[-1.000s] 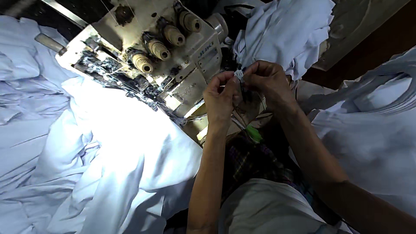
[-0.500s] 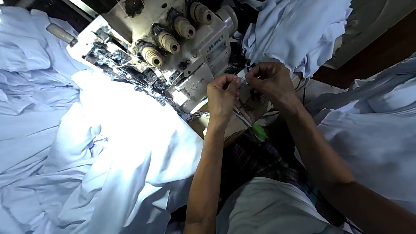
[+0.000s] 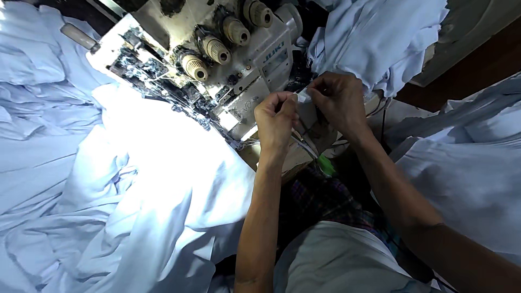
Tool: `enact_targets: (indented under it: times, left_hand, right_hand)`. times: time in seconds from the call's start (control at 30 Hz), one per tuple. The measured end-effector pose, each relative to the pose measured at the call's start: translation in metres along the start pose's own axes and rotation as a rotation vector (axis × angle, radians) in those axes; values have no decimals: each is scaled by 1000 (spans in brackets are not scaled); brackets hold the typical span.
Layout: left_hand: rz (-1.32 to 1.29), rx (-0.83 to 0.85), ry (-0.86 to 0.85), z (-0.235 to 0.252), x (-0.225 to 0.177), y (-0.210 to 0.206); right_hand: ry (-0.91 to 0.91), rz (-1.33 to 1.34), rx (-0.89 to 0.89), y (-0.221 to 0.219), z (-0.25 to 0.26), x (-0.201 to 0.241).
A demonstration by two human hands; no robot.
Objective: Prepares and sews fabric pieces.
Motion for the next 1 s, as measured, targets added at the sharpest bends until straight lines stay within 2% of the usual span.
enact_targets:
  times: [0.13, 0.27, 0.33, 0.5, 0.57, 0.67, 0.8, 0.9, 1.0]
  left_hand:
    - [-335, -26, 11, -26, -16, 10]
    - [-454, -43, -52, -53, -22, 23]
    - [-442, -62, -93, -65, -22, 29]
    - [-333, -89, -150, -84, -21, 42]
    - [-340, -100, -165, -88, -19, 46]
    - [-367, -122, -191, -92, -19, 50]
    - [-367, -117, -233, -102, -19, 58]
    - [-218, -141, -290, -113, -20, 72]
    - [182, -123, -362, -129, -29, 95]
  right_hand:
    - [149, -386, 53, -11, -1, 4]
    - [187, -476, 123, -9, 1, 1]
    - [188, -434, 125, -4, -2, 4]
    - [318, -144, -72, 5, -28, 39]
    - [344, 40, -27, 2, -43, 54]
    - [289, 282, 117, -11, -61, 72]
    - [292, 549, 158, -29, -71, 82]
    - [269, 535, 189, -34, -76, 88]
    - [341, 345, 201, -36, -84, 94]
Point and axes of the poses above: each hand's wrist, its own z-axis towards the middle knuckle, its own y-axis out of the back of the hand, x = y × z, the point moved 1 cm from there along z, towards the middle knuckle, and after that the axes turned 2 degrees about x, right-handed, at the moved point
